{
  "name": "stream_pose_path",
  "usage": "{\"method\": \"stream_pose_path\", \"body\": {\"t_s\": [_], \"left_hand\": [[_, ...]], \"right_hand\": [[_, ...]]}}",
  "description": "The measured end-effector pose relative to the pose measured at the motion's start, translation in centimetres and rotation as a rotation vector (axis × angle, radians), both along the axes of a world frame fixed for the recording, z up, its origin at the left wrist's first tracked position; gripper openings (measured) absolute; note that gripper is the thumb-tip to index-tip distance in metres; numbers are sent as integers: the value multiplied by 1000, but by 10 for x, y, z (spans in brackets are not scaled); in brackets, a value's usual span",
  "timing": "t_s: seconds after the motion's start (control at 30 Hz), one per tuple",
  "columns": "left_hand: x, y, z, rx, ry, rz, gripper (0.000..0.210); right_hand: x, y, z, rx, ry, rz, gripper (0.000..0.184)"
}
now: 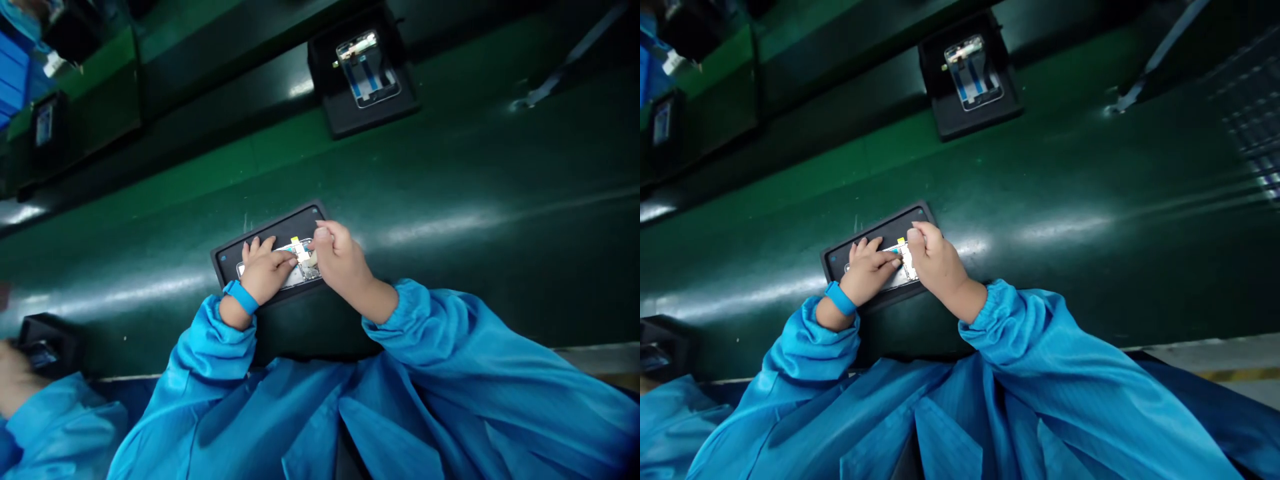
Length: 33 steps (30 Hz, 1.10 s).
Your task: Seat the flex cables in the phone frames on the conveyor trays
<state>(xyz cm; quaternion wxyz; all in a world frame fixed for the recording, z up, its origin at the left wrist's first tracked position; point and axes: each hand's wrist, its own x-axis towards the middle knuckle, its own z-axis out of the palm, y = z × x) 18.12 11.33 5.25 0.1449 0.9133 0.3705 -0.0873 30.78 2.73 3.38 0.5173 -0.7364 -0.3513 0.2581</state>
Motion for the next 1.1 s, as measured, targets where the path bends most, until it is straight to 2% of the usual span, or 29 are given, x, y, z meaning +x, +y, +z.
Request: {"method": "stream_pose_path", "body": {"t_s": [0.17, 0.27, 0.4, 0.57, 0.67, 0.8, 1.1], "left_hand": [[-2, 1, 2, -38, -17, -3, 14], [-5, -1, -4, -6, -116, 28, 15], [-11, -6, -14, 61, -175, -61, 21], [-11, -12, -20, 204, -214, -118, 26], [-9, -15, -20, 238, -215, -135, 27], [-9, -16, -21, 248, -208, -152, 28], [-9, -17, -21, 252, -231, -144, 26]], "right_hand": [[1, 3, 2, -28, 5, -28, 38], [3, 6, 4, -71, 79, -34, 37], [0, 12, 2, -11, 152, -77, 35], [-6, 14, -11, 204, -12, -89, 32], [-7, 13, -15, 281, -145, -76, 26], [-9, 11, -16, 318, -255, -23, 22], [-7, 11, -13, 287, -374, -4, 23]]}}
